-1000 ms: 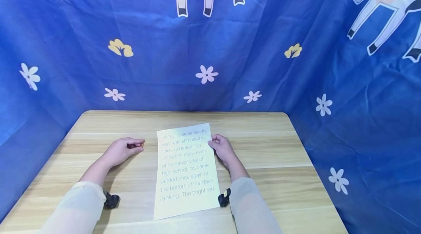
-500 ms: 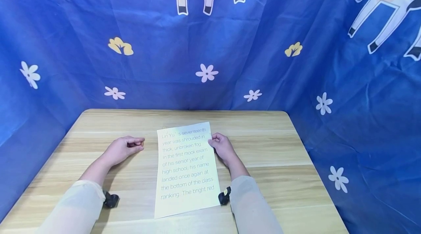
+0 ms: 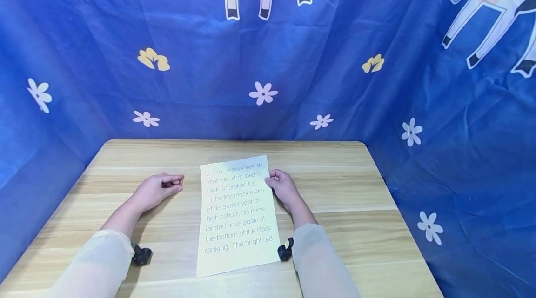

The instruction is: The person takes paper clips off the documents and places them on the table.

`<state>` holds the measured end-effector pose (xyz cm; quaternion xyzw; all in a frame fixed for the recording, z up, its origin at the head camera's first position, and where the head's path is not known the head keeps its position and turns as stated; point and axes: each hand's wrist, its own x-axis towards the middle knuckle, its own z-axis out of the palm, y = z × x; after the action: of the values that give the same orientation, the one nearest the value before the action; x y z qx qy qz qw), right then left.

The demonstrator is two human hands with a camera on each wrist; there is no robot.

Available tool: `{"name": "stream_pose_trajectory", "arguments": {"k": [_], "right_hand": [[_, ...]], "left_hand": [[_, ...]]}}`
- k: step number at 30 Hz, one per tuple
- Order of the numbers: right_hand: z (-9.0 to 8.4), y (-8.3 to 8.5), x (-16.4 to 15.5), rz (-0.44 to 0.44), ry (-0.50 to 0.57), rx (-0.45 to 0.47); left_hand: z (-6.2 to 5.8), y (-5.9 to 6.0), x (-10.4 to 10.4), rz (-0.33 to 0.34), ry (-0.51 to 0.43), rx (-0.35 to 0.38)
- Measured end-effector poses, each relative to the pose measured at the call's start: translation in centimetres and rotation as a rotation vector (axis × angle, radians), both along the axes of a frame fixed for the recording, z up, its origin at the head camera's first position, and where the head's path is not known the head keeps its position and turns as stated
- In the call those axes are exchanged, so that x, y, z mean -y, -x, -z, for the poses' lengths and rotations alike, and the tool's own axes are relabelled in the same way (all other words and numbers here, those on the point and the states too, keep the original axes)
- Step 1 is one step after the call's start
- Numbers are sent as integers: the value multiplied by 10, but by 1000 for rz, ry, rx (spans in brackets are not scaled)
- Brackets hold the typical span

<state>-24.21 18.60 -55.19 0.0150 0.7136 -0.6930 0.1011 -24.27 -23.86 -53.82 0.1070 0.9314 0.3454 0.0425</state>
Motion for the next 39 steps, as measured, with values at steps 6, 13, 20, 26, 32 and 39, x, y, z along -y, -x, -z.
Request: {"name": "stream_pose_trajectory", "arguments": {"k": [6,13,20,26,32,39], "right_hand": [[0,-1,0,-2,8,-7],[1,0,0,-11,36,22],[2,0,-1,-17,47,28],[-1,-1,-1,-19,49,33],[1,-1,-2,-19,46,23],[1,-1,-2,-7,47,19]], "left_hand": [[0,1,2,-10,-4,15],[-4,3,10,-72,-151,59],[-18,1,12,-265,-329,9],[-31,1,2,-353,-422,-40],[-43,2,-20,-344,-490,-77],[-45,3,-50,-299,-544,-98]]}}
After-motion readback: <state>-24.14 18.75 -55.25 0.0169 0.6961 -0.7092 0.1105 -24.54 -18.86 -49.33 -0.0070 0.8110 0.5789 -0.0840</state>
